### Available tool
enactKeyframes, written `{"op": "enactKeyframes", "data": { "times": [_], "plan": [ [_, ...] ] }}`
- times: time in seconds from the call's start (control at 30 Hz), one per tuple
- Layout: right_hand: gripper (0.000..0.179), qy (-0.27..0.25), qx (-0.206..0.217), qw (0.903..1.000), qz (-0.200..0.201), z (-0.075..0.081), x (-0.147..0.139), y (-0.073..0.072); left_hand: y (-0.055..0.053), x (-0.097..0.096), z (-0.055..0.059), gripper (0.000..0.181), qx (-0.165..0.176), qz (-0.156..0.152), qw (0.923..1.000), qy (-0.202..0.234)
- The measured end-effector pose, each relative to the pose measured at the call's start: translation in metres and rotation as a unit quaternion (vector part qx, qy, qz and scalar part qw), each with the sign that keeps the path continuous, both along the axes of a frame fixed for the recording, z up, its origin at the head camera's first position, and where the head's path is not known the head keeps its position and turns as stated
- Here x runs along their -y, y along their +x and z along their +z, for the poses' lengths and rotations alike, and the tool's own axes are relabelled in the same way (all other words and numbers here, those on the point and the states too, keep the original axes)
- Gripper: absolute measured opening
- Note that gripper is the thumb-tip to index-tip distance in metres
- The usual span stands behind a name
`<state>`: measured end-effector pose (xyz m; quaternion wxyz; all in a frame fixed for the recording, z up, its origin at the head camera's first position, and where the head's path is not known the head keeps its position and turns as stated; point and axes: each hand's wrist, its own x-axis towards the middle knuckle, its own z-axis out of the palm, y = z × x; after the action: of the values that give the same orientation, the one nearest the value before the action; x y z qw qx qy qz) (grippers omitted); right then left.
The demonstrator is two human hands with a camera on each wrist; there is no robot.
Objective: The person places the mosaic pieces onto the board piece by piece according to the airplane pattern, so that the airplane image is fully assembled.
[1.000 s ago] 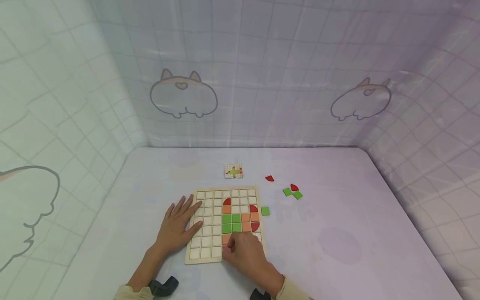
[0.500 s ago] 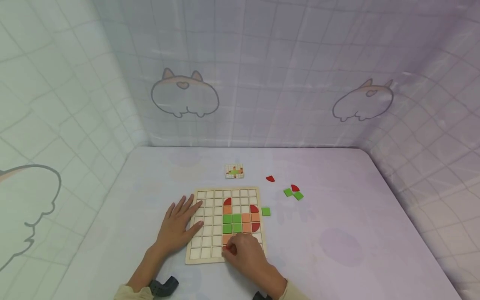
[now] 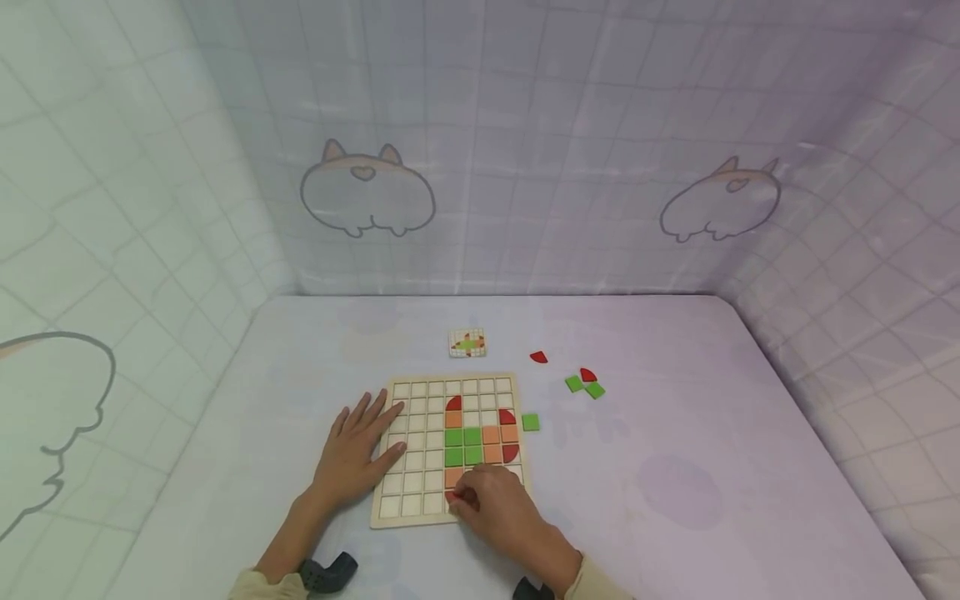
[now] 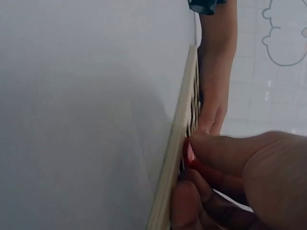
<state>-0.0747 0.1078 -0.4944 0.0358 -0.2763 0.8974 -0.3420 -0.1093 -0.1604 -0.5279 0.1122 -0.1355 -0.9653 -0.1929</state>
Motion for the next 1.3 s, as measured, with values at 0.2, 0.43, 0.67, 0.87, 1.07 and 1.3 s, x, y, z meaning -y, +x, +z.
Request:
{"op": "enactKeyframes", "data": {
  "times": [0.2, 0.43, 0.67, 0.87, 1.07, 1.3],
  "plan": [
    [0.005, -0.018, 0.002, 0.9998, -0.008, 0.003, -0.017, -0.01, 0.001, -0.001, -0.001, 0.066, 0.007, 0.002, 1.0, -0.005],
    [0.011, 0.035, -0.054, 0.993, -0.099, 0.012, -0.048, -0.033, 0.001, -0.001, -0.001, 0.066, 0.0, -0.002, 1.0, -0.001],
    [0.028, 0.117, -0.143, 0.9742, -0.129, 0.005, -0.075, -0.054, 0.002, 0.0, -0.002, 0.065, 0.004, 0.001, 1.0, -0.002],
    [0.024, 0.133, -0.177, 0.9724, -0.076, -0.002, -0.085, -0.064, 0.002, 0.002, -0.006, 0.066, 0.006, 0.004, 1.0, -0.005],
    [0.022, 0.176, -0.213, 0.9585, -0.069, 0.0, -0.094, -0.077, 0.001, 0.002, -0.005, 0.065, 0.0, -0.003, 0.9999, 0.011],
    [0.021, 0.152, -0.224, 0.9601, -0.07, 0.009, -0.09, -0.085, -0.001, 0.003, -0.006, 0.066, 0.002, -0.001, 1.0, 0.004]
  ]
}}
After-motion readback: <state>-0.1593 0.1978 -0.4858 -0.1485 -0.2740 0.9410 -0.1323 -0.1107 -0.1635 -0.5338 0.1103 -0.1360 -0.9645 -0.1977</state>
